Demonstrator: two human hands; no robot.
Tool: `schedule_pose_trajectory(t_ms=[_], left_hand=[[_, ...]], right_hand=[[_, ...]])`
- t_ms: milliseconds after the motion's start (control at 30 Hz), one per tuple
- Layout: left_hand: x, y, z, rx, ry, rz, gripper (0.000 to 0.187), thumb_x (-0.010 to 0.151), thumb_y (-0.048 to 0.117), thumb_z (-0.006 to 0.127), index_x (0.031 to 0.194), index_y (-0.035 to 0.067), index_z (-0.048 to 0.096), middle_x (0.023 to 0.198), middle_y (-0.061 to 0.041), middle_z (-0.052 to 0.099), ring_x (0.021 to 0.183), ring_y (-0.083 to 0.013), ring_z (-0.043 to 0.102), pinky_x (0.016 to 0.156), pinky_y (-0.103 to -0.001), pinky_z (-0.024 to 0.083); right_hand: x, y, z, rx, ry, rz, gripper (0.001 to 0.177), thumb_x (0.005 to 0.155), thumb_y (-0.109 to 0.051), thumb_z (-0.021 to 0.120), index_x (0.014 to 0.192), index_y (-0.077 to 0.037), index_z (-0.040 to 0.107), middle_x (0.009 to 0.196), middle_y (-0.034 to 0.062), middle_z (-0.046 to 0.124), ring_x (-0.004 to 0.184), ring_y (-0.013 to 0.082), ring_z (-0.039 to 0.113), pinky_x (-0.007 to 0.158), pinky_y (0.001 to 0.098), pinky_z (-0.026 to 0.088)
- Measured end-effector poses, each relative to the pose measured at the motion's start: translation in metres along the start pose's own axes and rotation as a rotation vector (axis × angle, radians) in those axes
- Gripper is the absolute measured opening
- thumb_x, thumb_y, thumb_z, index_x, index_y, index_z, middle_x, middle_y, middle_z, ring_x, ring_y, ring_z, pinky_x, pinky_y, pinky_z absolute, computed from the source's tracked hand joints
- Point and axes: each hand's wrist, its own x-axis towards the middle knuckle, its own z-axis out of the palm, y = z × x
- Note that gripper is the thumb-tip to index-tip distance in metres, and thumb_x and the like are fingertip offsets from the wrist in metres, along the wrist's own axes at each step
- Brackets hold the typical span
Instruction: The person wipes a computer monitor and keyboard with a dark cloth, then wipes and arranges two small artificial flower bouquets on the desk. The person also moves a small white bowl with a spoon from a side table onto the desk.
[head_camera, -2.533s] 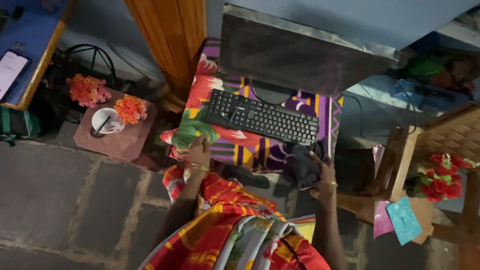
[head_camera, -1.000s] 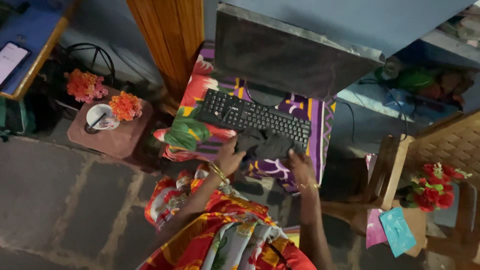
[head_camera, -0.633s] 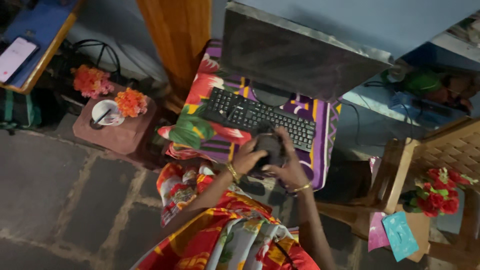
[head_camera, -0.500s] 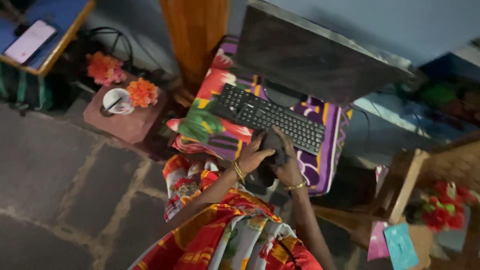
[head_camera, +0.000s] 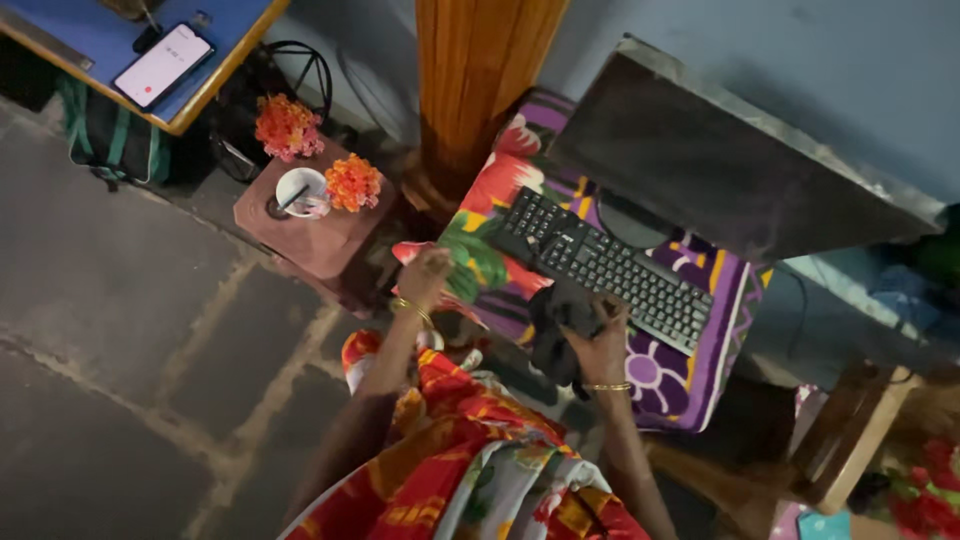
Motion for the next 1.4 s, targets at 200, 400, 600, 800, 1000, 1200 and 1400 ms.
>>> schedule_pose_trajectory(t_ms=[200, 400, 600, 800, 1000, 1200, 1400], left_hand=[[0.088, -0.049, -0.080, 0.616, 0.047, -0.082, 0.029, 0.087, 0.025, 0.073, 0.114, 0.012, 0.072, 0.104, -0.013, 0.074, 0.090, -0.0331, 0.070, 0.080, -0.047, 0.056], [0.146, -0.050, -0.131, 0.712, 0.217, -0.177, 0.058, 0.087, 0.044, 0.074, 0.135, 0.014, 0.060, 0.127, -0.024, 0.062, 0.108, -0.0449, 0.065, 0.089, -0.053, 0.056], [0.194, -0.071, -0.133, 0.840, 0.056, -0.078, 0.096, 0.069, 0.056, 0.078, 0.149, 0.018, 0.042, 0.154, -0.036, 0.035, 0.139, -0.0515, 0.034, 0.113, -0.053, 0.036], [0.209, -0.123, -0.125, 1.065, -0.015, 0.159, 0.072, 0.087, 0.056, 0.064, 0.146, 0.016, 0.056, 0.163, -0.032, 0.040, 0.147, -0.0420, 0.023, 0.123, -0.047, 0.018], [0.219, -0.135, -0.122, 1.554, -0.650, -0.097, 0.075, 0.093, 0.063, 0.055, 0.134, 0.001, 0.059, 0.136, -0.018, 0.058, 0.142, -0.0358, 0.037, 0.114, -0.051, 0.029], [0.224, -0.134, -0.128, 1.680, -0.537, 0.233, 0.021, 0.099, 0.019, 0.055, 0.118, 0.013, 0.063, 0.113, -0.008, 0.066, 0.113, -0.0225, 0.064, 0.114, -0.043, 0.041], [0.198, -0.113, -0.128, 1.544, -0.124, 0.278, 0.025, 0.100, 0.034, 0.061, 0.106, 0.010, 0.067, 0.092, -0.012, 0.069, 0.084, -0.0264, 0.070, 0.070, -0.042, 0.053]], right_hand=[[0.006, -0.029, 0.020, -0.350, -0.057, -0.031, 0.082, 0.067, -0.004, 0.087, 0.143, -0.006, 0.054, 0.128, 0.0255, 0.065, 0.116, 0.0401, 0.063, 0.092, 0.0420, 0.054], [0.023, -0.054, 0.059, -0.257, -0.028, 0.241, 0.066, 0.076, -0.017, 0.080, 0.135, -0.006, 0.052, 0.112, 0.0211, 0.071, 0.104, 0.0404, 0.071, 0.081, 0.0444, 0.057], [0.032, -0.060, 0.082, -0.462, 0.011, 0.071, 0.070, 0.072, -0.016, 0.084, 0.135, -0.005, 0.055, 0.116, 0.0242, 0.069, 0.106, 0.0461, 0.066, 0.086, 0.0496, 0.053], [0.024, -0.069, 0.090, -0.364, -0.017, 0.162, 0.066, 0.074, -0.018, 0.080, 0.135, -0.007, 0.055, 0.118, 0.0227, 0.068, 0.106, 0.0431, 0.068, 0.085, 0.0477, 0.055], [0.015, -0.065, 0.089, -0.409, -0.034, 0.241, 0.066, 0.074, -0.019, 0.080, 0.133, -0.007, 0.056, 0.114, 0.0216, 0.070, 0.105, 0.0441, 0.067, 0.085, 0.0482, 0.055], [0.011, -0.067, 0.082, -0.409, -0.076, 0.345, 0.066, 0.074, -0.021, 0.081, 0.132, -0.006, 0.053, 0.109, 0.0218, 0.071, 0.100, 0.0432, 0.069, 0.080, 0.0481, 0.056], [0.016, -0.079, 0.066, -0.289, -0.055, 0.094, 0.068, 0.076, -0.013, 0.076, 0.139, -0.003, 0.051, 0.117, 0.0229, 0.069, 0.104, 0.0415, 0.069, 0.082, 0.0455, 0.056]])
